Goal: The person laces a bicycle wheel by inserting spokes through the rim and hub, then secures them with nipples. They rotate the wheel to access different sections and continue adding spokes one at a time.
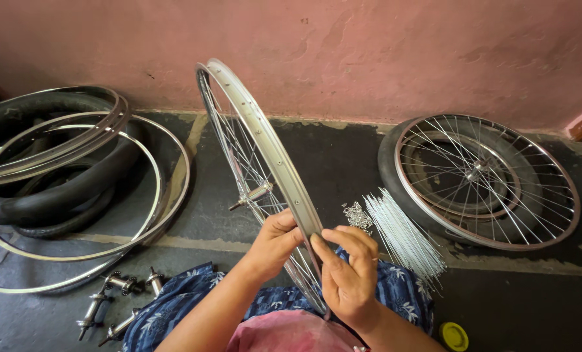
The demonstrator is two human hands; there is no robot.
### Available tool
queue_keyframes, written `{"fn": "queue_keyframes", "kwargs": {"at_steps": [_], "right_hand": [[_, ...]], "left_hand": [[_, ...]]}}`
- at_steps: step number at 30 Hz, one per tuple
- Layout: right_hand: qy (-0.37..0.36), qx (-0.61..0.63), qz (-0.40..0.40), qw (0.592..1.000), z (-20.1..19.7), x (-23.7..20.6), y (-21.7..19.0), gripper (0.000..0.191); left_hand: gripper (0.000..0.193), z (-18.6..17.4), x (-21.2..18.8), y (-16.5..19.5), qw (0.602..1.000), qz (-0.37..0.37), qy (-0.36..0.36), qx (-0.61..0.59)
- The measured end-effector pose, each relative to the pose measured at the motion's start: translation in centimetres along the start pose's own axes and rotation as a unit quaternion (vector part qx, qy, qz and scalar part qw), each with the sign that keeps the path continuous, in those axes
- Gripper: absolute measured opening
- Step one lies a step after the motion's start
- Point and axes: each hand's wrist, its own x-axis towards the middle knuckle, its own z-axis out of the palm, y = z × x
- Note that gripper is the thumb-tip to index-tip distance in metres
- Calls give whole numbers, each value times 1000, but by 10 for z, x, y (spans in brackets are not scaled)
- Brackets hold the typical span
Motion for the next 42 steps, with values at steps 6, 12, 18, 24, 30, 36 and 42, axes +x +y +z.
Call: {"fn": "queue_keyframes", "kwargs": {"at_steps": [6,12,18,24,30,36,42], "right_hand": [[1,20,5,1000,4,-2,1,39],[4,38,14,999,3,-2,-3,41],[10,84,30,996,4,-28,6,35],[35,182,13,983,15,-98,15,56],[33,136,11,990,26,-125,29,64],[32,140,15,990,27,-128,30,61],[26,143,16,989,29,-132,31,59]], "left_hand": [[21,-1,2,1,999,8,-46,17],[17,-3,0,5,997,-22,-48,-51],[23,1,-3,4,999,-9,-37,6],[20,-7,-6,6,995,-13,-78,-63],[26,-1,-1,0,998,-19,-60,-14],[20,-3,1,6,997,-14,-60,-52],[24,0,0,4,998,-17,-53,12]]}}
